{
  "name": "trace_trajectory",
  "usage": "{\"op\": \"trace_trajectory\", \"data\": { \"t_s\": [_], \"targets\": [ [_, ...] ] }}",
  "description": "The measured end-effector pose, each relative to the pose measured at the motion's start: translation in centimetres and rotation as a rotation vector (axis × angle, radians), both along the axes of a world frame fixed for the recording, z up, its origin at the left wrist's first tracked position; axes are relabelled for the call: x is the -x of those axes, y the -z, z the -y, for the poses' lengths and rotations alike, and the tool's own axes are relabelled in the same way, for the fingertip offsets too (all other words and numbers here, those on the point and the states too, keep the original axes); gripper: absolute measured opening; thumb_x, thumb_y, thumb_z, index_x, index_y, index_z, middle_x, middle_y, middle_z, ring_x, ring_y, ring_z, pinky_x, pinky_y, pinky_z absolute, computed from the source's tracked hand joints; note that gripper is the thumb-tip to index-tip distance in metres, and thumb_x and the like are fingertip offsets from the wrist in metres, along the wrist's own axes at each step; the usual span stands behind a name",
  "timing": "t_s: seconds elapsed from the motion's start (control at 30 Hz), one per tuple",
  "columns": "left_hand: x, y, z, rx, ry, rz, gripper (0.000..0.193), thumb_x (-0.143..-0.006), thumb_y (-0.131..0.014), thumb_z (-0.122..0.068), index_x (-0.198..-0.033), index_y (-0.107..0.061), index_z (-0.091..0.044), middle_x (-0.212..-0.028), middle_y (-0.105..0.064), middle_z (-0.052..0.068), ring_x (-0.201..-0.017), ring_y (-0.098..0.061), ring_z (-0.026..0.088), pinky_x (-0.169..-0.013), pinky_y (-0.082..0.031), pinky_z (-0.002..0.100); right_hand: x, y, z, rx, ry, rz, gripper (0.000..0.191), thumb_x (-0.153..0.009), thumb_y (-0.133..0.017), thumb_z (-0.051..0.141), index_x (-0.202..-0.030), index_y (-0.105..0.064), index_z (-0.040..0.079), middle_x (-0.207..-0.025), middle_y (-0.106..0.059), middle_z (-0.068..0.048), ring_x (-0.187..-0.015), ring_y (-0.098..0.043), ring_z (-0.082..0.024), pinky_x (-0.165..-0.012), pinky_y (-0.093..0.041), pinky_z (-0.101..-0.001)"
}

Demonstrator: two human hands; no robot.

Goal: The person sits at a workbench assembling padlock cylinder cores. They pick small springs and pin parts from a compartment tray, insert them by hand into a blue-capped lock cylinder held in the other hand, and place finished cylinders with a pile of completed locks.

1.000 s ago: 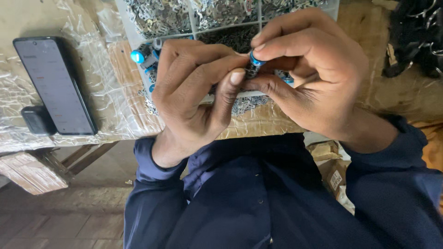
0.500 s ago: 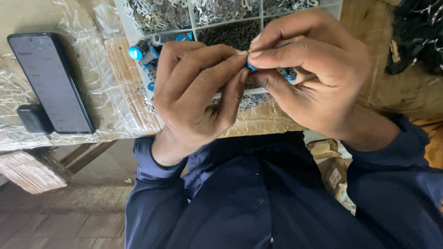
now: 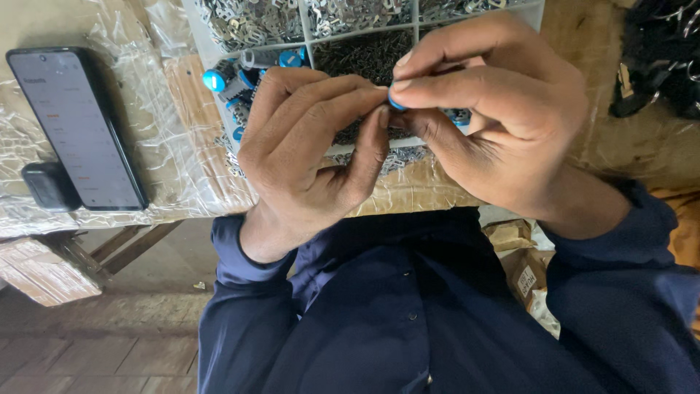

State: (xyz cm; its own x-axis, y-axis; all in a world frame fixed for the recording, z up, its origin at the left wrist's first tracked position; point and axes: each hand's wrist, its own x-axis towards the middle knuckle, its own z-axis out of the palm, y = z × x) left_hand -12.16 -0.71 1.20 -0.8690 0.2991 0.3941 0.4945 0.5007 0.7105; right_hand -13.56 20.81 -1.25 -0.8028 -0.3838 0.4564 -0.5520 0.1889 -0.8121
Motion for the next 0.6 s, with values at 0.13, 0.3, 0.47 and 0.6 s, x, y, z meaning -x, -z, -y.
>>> {"op": "trace_trajectory", "data": {
  "t_s": [0.13, 0.3, 0.47, 0.6],
  "targets": [
    [0.0, 0.0, 0.1, 0.013, -0.006, -0.006, 0.017, -0.096, -0.085, -0.002, -0.108, -0.073, -0.001, -0.105, -0.073, 0.009, -0.097, -0.066, 0.024, -0.078, -0.055, 0.031, -0.1, 0.0, 0.0, -0.065, 0.016, -0.052, 0.02, -0.093, -0.081, -0.012, -0.11, -0.074, -0.003, -0.117, -0.065, -0.016, -0.087, -0.066, -0.014, -0.069, -0.053, -0.0258],
    [0.2, -0.2, -0.2, 0.118, -0.062, -0.029, 0.021, -0.1, -0.085, -0.002, -0.115, -0.071, -0.004, -0.11, -0.07, 0.006, -0.098, -0.062, 0.024, -0.086, -0.052, 0.033, 0.0, 0.4, 0.0, 0.044, -0.021, 0.037, 0.028, -0.102, -0.08, -0.012, -0.124, -0.066, -0.003, -0.129, -0.061, -0.016, -0.098, -0.068, -0.015, -0.081, -0.061, -0.0212],
    [0.6, -0.2, -0.9, 0.483, -0.083, -0.128, 0.021, -0.092, -0.089, -0.014, -0.104, -0.073, -0.008, -0.1, -0.066, 0.002, -0.093, -0.055, 0.028, -0.083, -0.041, 0.044, -0.8, -0.1, -1.1, 0.046, 0.005, 0.259, 0.037, -0.108, -0.075, -0.011, -0.138, -0.053, -0.008, -0.137, -0.058, -0.019, -0.114, -0.07, -0.016, -0.098, -0.067, -0.0236],
    [0.5, -0.1, -0.7, 0.284, -0.079, -0.046, 0.019, -0.099, -0.089, -0.011, -0.107, -0.072, -0.008, -0.106, -0.067, 0.003, -0.094, -0.056, 0.026, -0.084, -0.043, 0.041, -0.7, -0.2, -1.0, 0.042, -0.009, 0.264, 0.034, -0.107, -0.076, -0.01, -0.133, -0.054, -0.011, -0.138, -0.056, -0.02, -0.113, -0.071, -0.018, -0.094, -0.068, -0.0234]
  ]
}}
